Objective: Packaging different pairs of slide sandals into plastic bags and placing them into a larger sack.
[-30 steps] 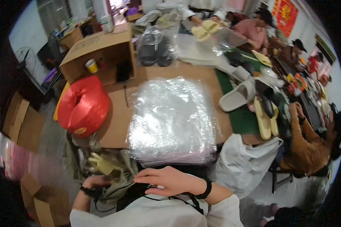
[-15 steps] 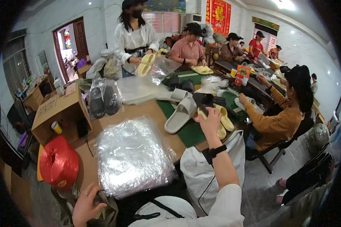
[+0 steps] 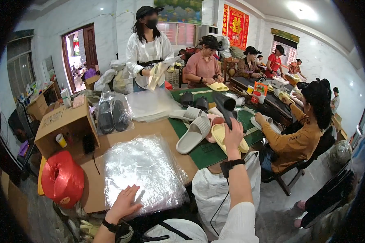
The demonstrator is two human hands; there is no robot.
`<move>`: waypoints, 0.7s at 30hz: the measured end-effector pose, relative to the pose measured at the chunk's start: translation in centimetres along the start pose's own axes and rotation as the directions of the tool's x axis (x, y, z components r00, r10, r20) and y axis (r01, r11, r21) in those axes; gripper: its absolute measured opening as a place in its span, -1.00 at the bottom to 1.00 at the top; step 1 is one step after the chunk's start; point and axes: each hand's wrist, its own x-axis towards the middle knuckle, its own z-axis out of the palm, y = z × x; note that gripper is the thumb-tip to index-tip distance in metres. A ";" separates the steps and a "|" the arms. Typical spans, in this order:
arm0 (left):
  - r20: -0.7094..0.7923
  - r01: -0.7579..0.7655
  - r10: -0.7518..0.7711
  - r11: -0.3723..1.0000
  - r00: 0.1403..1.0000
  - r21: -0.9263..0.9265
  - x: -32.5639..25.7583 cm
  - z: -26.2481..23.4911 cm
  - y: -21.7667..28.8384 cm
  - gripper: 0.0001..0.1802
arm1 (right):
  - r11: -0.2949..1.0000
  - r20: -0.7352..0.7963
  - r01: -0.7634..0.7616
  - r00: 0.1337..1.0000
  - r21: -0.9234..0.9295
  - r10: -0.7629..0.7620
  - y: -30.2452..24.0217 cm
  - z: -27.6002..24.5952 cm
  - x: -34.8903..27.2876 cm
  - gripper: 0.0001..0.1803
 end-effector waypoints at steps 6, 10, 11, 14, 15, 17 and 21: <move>-0.098 0.025 -0.018 0.997 0.995 0.067 -1.0 2.4 -0.8 -0.35 | 0.964 -0.100 0.053 0.995 0.259 -0.028 -9.2 -8.1 0.8 -0.60; -0.096 0.045 -0.039 0.997 0.995 0.062 -0.9 2.4 -0.5 -0.40 | 0.921 -0.087 0.149 0.988 0.361 -0.126 -15.3 -12.4 -0.2 -0.61; -0.095 0.042 -0.036 0.997 0.995 0.067 -1.0 2.4 -0.5 -0.39 | 0.914 -0.050 0.189 0.982 0.360 -0.184 -17.0 -13.2 -0.4 -0.59; -0.090 0.061 -0.054 0.995 0.995 0.074 -1.4 2.8 -0.8 -0.39 | 0.866 0.068 0.237 0.953 0.441 -0.295 -21.1 -13.1 -2.2 -0.56; -0.104 0.051 -0.043 0.996 0.994 0.078 -1.5 2.9 -0.8 -0.38 | 0.841 0.101 0.243 0.939 0.483 -0.329 -22.3 -12.6 -3.0 -0.57; -0.118 0.033 -0.023 0.996 0.993 0.087 -1.5 3.1 -1.0 -0.44 | 0.802 0.157 0.258 0.905 0.538 -0.396 -24.3 -11.0 -5.2 -0.57; -0.074 0.059 -0.057 0.998 0.996 0.036 -1.2 3.5 -1.3 -0.51 | 0.773 0.317 0.269 0.798 0.575 -0.513 -28.0 -8.1 -11.6 -0.51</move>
